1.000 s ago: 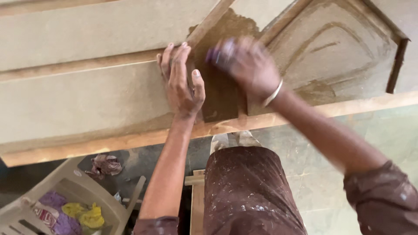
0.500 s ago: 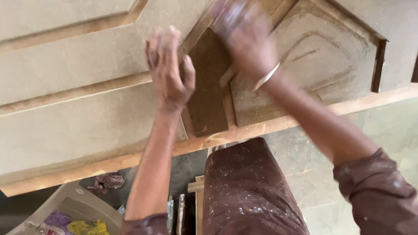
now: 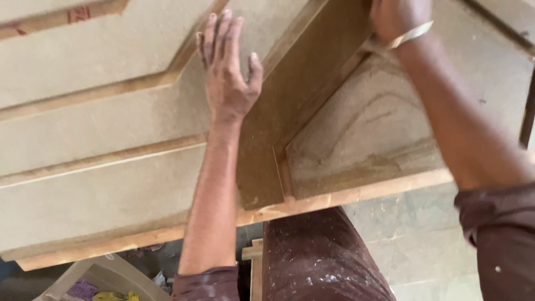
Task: The person applies a dark wood stain to a large wooden door panel using a purple cloth. They repeatedly dip the cloth into a metal can of stain and rub it onto the surface, covering the flat areas and recessed panels systematically.
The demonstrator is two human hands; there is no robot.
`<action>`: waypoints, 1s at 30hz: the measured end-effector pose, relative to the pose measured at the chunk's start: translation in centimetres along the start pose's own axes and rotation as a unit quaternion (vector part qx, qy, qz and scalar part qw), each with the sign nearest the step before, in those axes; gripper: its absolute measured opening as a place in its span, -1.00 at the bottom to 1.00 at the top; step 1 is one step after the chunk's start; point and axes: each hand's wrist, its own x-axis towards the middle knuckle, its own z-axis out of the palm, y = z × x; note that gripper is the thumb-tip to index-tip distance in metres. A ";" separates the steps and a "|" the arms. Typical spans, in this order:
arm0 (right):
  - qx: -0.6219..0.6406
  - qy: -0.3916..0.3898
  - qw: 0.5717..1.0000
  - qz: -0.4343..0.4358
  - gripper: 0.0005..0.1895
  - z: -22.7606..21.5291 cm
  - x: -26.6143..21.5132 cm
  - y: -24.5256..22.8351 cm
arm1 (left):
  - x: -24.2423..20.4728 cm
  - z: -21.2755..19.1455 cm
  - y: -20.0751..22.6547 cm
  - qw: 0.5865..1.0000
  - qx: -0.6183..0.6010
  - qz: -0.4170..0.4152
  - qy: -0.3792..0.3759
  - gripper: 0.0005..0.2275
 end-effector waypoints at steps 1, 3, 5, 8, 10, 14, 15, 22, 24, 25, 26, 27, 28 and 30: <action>0.027 0.006 1.000 -0.002 -0.86 -0.2 -0.1 -2.0 | 0.8 0.3 0.4 1.000 -0.007 -0.009 -0.007 -0.52; 0.076 0.001 0.996 -0.048 -0.80 -1.3 -3.3 -8.1 | 2.1 1.0 0.9 1.000 -0.011 -0.021 -0.016 -0.52; 0.158 -0.003 0.977 -0.143 -0.72 -2.9 -7.3 -14.1 | 2.8 1.5 1.1 1.000 0.000 -0.023 -0.019 -0.53; 0.216 0.060 0.949 -0.220 -0.56 -4.6 -8.4 -15.8 | 3.4 1.7 0.6 1.000 0.011 -0.015 -0.010 -0.57; 0.187 0.126 0.955 -0.194 -0.42 -4.7 -6.6 -13.2 | 3.4 2.0 0.3 0.999 0.040 -0.004 -0.014 -0.56; 0.119 0.004 0.992 0.045 -0.11 -4.1 -4.2 -4.9 | 3.5 1.8 0.6 0.999 0.053 0.000 -0.010 -0.57; 0.138 0.037 0.987 0.079 -0.22 -4.1 -5.2 -3.6 | 3.3 1.5 0.8 0.999 0.048 -0.006 -0.011 -0.56; 0.133 -0.030 0.924 0.357 -0.15 -5.3 -20.5 5.7 | 3.6 0.7 2.4 0.999 0.034 -0.004 -0.026 -0.53; 0.160 -0.008 0.884 0.438 -0.20 -4.9 -21.5 6.9 | 3.8 0.7 2.6 0.999 0.037 0.014 -0.037 -0.54; 0.174 0.004 0.861 0.478 -0.22 -4.8 -20.7 6.9 | 3.9 0.8 2.9 0.998 0.036 0.027 -0.047 -0.55; 0.145 0.003 0.879 0.455 -0.20 -4.8 -19.0 6.4 | 4.0 1.1 3.4 0.997 0.032 0.039 -0.058 -0.57; 0.115 0.002 0.895 0.431 -0.17 -4.7 -16.6 5.2 | 4.5 1.8 3.9 0.996 0.023 0.048 -0.068 -0.58; 0.086 0.000 0.910 0.405 -0.15 -4.7 -13.4 3.1 | 5.3 2.5 4.5 0.995 0.016 0.056 -0.076 -0.58; 0.184 0.065 0.914 0.356 -0.19 -5.2 -7.0 -0.5 | 6.8 4.2 6.2 0.995 -0.008 0.065 -0.079 -0.58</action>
